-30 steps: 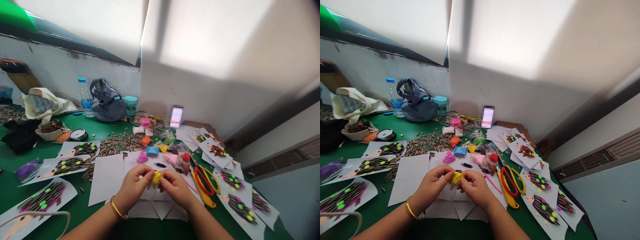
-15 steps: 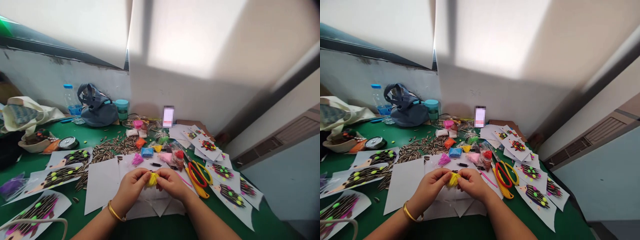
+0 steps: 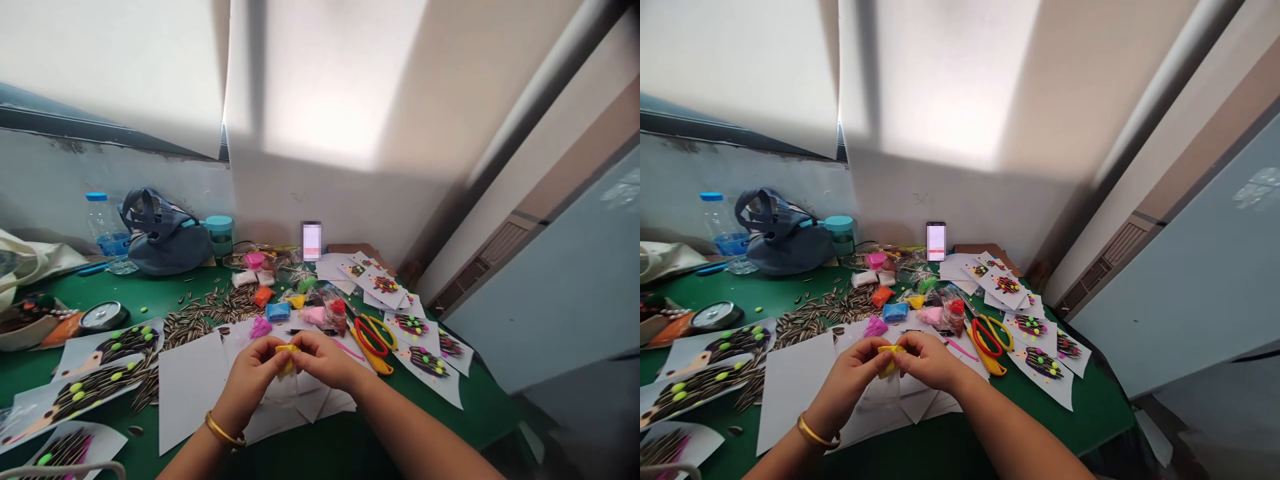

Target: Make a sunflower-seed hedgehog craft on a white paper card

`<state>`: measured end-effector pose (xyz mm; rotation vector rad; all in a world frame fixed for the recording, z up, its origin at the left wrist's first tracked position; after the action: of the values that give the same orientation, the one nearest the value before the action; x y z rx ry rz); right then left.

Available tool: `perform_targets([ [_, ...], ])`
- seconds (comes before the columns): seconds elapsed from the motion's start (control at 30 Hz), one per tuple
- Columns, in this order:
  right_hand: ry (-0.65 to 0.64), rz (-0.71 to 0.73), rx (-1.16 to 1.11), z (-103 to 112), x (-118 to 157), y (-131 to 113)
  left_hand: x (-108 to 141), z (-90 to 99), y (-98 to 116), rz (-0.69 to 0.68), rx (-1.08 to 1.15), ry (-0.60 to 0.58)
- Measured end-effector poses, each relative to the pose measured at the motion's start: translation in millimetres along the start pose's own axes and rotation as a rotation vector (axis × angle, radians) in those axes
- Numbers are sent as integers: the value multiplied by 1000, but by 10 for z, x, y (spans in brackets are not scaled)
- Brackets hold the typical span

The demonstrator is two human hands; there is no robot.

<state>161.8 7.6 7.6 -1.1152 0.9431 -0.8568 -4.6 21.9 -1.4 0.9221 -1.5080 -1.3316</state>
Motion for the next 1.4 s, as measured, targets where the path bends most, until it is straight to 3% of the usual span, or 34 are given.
perform_targets([
  [0.2, 187, 0, -107, -62, 150, 76, 44, -45, 60, -25, 48, -43],
  [0.4, 414, 32, -141, 2, 247, 140, 25, -110, -6, -1, 32, -183],
  [0.57, 392, 53, -215, -4, 271, 155, 2, -35, 20, -23, -17, -71],
  [0.7, 342, 43, -235, -39, 255, 170, 5, 0, 56, -58, -30, -77],
  [0.9, 517, 71, -308, 6, 140, 233, 0, 48, 49, -59, -32, 138],
  [1.1, 420, 81, -315, 37, -12, 192, -30, 48, 9, -14, -47, 111],
  [1.2, 379, 51, -285, 128, -125, 169, -31, 85, -2, -7, -2, 170],
  [1.4, 491, 21, -239, 439, -344, 167, -58, 122, -23, -13, 50, 200],
])
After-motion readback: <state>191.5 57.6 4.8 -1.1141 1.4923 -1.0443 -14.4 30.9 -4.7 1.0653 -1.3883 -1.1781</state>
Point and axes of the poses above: each hand's wrist, its own x-axis away from the middle knuckle, its own z-axis out of the back of the hand, y = z × x, the point moved 2 cm from there along -x, towards the middle knuckle, and after that the axes turned 7 degrees about z, right-handed, at the moved point
